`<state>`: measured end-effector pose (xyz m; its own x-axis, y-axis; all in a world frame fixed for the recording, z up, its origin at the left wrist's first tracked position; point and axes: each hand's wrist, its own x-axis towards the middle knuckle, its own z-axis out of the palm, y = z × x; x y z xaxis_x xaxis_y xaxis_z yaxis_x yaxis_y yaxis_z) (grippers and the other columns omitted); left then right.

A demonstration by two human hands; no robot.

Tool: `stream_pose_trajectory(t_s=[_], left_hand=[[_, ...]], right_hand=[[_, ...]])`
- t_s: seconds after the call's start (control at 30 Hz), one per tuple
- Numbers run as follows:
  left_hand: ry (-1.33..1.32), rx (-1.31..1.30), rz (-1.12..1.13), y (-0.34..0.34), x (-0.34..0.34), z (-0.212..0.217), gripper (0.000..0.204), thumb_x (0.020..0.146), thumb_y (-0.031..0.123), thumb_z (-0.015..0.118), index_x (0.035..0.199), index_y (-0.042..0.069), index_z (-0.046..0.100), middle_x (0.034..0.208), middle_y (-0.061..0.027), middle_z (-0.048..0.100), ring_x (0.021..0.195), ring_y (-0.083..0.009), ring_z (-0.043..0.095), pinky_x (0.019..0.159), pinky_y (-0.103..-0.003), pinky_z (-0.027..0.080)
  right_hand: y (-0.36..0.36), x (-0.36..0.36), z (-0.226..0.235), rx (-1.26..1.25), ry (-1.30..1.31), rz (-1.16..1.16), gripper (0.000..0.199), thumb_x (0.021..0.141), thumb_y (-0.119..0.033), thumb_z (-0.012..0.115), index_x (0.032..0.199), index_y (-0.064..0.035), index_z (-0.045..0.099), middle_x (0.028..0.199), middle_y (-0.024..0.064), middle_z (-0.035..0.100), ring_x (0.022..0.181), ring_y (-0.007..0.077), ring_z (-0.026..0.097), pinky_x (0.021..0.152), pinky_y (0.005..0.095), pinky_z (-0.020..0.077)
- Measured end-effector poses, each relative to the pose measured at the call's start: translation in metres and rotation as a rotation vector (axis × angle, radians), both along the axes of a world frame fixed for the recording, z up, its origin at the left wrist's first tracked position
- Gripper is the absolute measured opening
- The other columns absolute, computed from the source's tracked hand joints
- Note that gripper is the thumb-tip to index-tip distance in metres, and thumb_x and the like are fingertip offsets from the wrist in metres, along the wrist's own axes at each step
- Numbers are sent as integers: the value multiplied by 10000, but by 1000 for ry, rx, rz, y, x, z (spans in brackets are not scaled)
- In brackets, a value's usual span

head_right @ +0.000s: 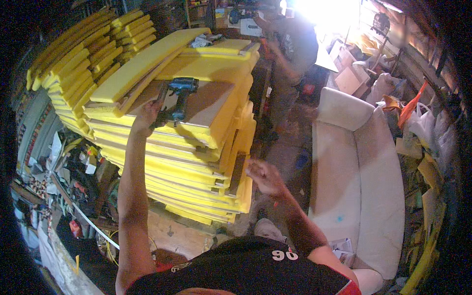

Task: The person moves around a cluttered workshop, picks up a nail gun, and appears to prepare for or perform fastening tasks on furniture components. They handle yellow foam pieces and interact with a coworker while moving between workstations.

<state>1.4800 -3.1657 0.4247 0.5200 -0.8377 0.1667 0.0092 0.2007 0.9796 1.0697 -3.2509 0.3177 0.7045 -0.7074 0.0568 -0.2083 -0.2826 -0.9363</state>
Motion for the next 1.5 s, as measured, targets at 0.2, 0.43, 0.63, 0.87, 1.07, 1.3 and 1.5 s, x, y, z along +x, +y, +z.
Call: stream_pose_trajectory(t_s=[0.2,0.43,0.63,0.87,1.07,1.3,1.5], left_hand=[[-840,526,333,-33,18,28,321,846,294,592,970,9,673,874,-171,676,755,-319,658,699,-408,515],[-1167,569,605,-28,36,-2,333,851,339,592,989,48,677,1012,-196,646,990,-382,590,845,-434,464],[-1061,144,1091,14,-53,-1,221,904,158,570,1043,1,638,1079,-197,620,993,-348,583,884,-410,447],[-805,904,1139,160,-192,-190,175,901,137,536,920,-37,544,947,-235,541,890,-387,531,793,-434,423],[-191,1361,668,225,-351,-403,220,896,198,536,939,-14,576,944,-224,578,885,-379,564,785,-429,445],[110,1489,403,229,-433,-460,277,890,270,536,962,13,612,939,-210,620,879,-369,602,776,-423,472],[-44,1425,463,249,-411,-469,328,886,331,537,982,37,643,936,-199,657,874,-361,634,768,-418,494]], right_hand=[[-122,49,59,-366,-137,-188,356,877,-262,625,1135,-18,605,1023,118,657,931,202,628,808,314,493],[-301,139,116,-1071,-230,-411,360,827,-199,635,1139,-25,586,1060,162,612,980,320,589,867,410,466],[-420,199,133,-1439,-71,-441,472,789,-171,644,1232,-57,524,1269,125,491,1157,303,468,969,406,400],[-465,247,144,-1559,-17,-369,533,772,-179,658,1271,-83,500,1315,164,418,1230,347,380,1034,445,332],[-469,272,135,-1508,-182,-449,465,758,-195,637,1219,-202,578,1283,111,465,1206,334,409,1002,461,338],[-456,275,149,-1453,-591,-283,510,700,-177,691,1156,-50,501,1171,148,519,1145,356,456,1006,492,300],[-394,240,158,-1285,-716,-299,367,794,-246,673,1081,-62,538,1062,128,569,1045,323,535,936,454,377]])
